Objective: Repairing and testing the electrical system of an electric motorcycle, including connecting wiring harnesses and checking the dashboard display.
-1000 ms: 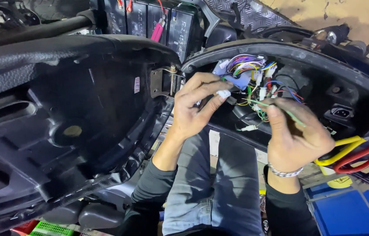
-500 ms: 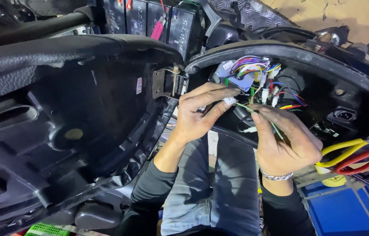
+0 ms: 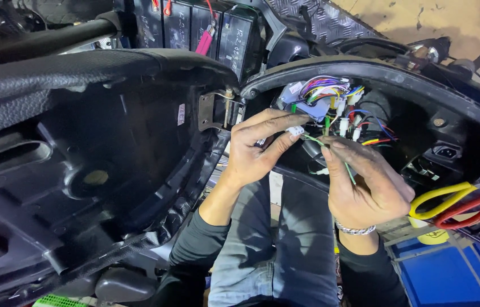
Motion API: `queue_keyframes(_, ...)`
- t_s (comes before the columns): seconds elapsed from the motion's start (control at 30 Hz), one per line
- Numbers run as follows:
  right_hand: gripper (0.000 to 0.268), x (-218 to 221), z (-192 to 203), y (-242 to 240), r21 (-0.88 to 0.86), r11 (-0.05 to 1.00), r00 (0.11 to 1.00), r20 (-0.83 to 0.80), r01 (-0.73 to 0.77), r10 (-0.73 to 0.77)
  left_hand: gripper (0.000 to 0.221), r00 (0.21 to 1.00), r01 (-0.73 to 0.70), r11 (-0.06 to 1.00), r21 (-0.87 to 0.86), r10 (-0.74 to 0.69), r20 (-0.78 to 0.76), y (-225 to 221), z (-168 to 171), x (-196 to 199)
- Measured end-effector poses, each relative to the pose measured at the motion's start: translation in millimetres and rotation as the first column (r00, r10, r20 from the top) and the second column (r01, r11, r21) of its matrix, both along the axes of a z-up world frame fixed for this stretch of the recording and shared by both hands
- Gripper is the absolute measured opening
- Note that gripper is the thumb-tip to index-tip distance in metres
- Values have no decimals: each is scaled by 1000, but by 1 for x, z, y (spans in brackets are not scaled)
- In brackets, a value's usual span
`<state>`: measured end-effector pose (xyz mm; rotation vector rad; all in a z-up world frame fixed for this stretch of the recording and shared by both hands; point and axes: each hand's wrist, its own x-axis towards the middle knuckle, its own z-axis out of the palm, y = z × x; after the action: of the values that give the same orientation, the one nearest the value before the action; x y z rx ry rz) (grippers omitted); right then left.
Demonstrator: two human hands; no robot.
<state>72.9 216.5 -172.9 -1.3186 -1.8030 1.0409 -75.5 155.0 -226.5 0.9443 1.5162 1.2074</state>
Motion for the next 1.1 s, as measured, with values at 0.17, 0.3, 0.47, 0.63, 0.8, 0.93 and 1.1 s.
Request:
queue_keyframes(0.17, 11, 1, -4, 1, 37, 999, 1000, -7, 0, 0, 18, 1000, -9, 1000, 8, 9, 7, 1, -1, 0)
queue_keyframes(0.3, 10, 1, -5, 3, 36, 999, 1000, 1, -10, 10, 18, 1000, 2, 1000, 12, -2, 3, 1, 0, -1)
queue_keyframes(0.47, 9, 2, -5, 2, 40, 999, 1000, 2, -28, 28, 17, 1000, -11, 1000, 25, 11, 9, 3, -1, 0)
queue_keyframes(0.63, 7, 6, -7, 7, 143, 975, 986, 21, -168, 167, 17, 1000, -22, 999, 36, 22, -3, 3, -1, 0)
queue_keyframes(0.8, 6, 3, -5, 12, 217, 954, 978, 24, -208, 208, 17, 1000, -25, 999, 39, 25, -8, 5, 1, 0)
queue_keyframes(0.93, 5, 1, -4, 12, 171, 963, 978, 42, -207, 202, 17, 1000, -20, 999, 28, 20, -21, 3, -1, 0)
queue_keyframes(1.1, 10, -1, -13, 7, 118, 983, 990, 7, -144, 144, 18, 1000, -11, 999, 51, 12, -17, 3, 0, 1)
